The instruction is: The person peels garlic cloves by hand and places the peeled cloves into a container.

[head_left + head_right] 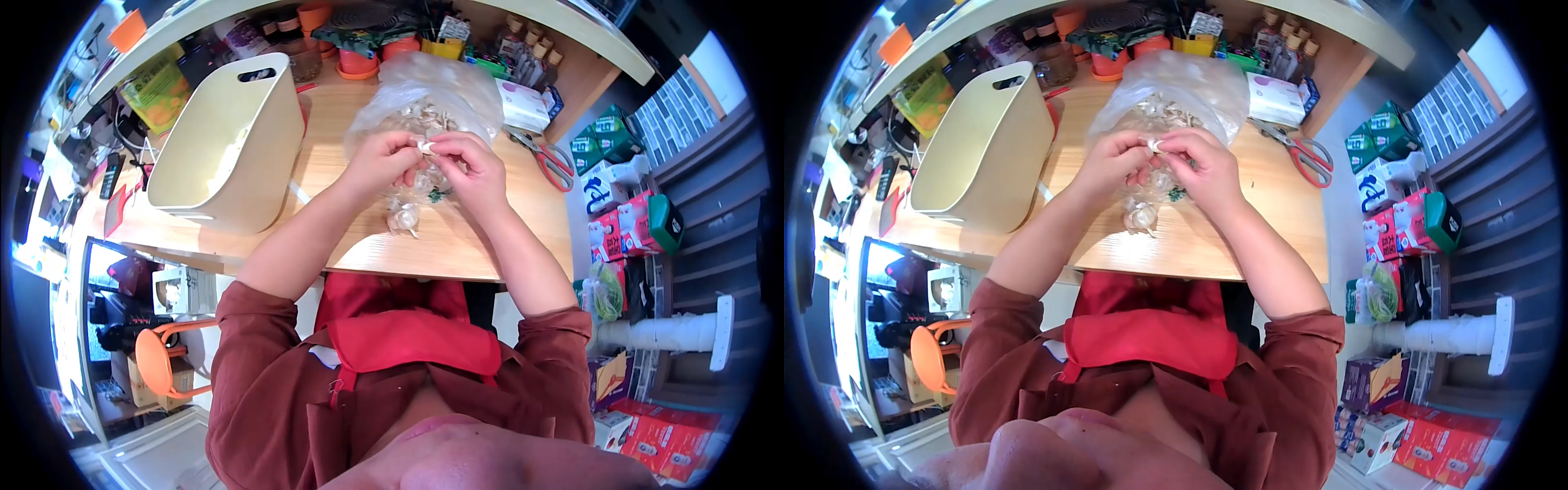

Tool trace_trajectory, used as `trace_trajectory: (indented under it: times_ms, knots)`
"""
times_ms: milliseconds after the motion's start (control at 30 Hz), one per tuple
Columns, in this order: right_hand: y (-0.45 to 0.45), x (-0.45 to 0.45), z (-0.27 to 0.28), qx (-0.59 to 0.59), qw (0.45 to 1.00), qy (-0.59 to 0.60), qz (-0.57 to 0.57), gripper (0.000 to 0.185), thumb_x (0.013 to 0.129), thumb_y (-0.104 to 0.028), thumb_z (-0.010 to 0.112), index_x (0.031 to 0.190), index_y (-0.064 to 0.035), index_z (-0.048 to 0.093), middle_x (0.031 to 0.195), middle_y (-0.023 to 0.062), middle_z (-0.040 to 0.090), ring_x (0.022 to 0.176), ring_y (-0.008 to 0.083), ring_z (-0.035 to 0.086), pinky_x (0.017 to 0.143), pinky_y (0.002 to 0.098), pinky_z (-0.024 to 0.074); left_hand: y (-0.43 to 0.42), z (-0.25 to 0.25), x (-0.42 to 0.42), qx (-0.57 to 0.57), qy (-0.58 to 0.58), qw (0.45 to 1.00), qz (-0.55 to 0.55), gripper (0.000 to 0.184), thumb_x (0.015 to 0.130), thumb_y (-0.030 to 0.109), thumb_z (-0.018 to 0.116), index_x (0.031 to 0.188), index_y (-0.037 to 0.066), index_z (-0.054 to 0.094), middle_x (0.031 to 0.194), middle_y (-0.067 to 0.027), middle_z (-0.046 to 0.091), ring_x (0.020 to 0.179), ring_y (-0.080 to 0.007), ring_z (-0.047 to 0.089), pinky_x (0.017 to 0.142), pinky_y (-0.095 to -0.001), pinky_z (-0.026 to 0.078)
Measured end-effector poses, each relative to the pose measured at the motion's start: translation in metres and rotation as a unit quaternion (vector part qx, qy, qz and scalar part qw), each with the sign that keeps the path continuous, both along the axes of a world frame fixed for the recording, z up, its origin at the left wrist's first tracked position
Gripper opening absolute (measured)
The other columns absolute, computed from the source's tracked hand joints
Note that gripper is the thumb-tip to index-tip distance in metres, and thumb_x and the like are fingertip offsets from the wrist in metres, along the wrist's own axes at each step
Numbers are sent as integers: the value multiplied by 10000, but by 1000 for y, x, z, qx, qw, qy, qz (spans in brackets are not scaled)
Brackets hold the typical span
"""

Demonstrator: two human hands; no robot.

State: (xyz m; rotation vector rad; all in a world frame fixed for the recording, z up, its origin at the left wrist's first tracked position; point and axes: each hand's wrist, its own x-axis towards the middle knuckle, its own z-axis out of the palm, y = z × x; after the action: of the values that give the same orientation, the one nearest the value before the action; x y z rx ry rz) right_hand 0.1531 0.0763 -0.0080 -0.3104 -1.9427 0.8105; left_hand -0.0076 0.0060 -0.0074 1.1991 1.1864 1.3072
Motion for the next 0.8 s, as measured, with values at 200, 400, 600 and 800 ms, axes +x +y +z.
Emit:
trace_trajectory:
  times_ms: [200,400,600,800]
  knots:
    - [-2,0,1,19,999,-33,-11,177,705,46,642,852,-54,630,937,80,600,787,151,594,655,241,494,-2,5,3,-3,-31,999,16,90,801,77,517,850,24,571,708,-25,597,513,-64,505,451,-191,370]
    - [-6,-1,1,-152,986,12,65,150,764,10,624,901,-35,583,947,83,597,800,141,595,688,239,490,-1,1,0,-1,-75,997,14,74,792,62,519,833,28,571,696,-17,583,507,-63,499,438,-186,349]
    - [13,4,-5,-446,819,127,337,138,849,-32,536,986,-37,513,1004,116,589,821,151,601,676,234,496,-3,5,2,22,-82,996,15,74,788,59,521,823,34,581,672,-10,564,511,-58,493,443,-178,349]
    - [12,6,0,-526,736,119,409,158,869,-9,481,1026,-23,491,1064,153,559,992,257,584,759,279,538,-2,4,5,32,-51,997,52,91,804,68,522,848,40,596,696,3,558,536,-45,486,480,-177,390]
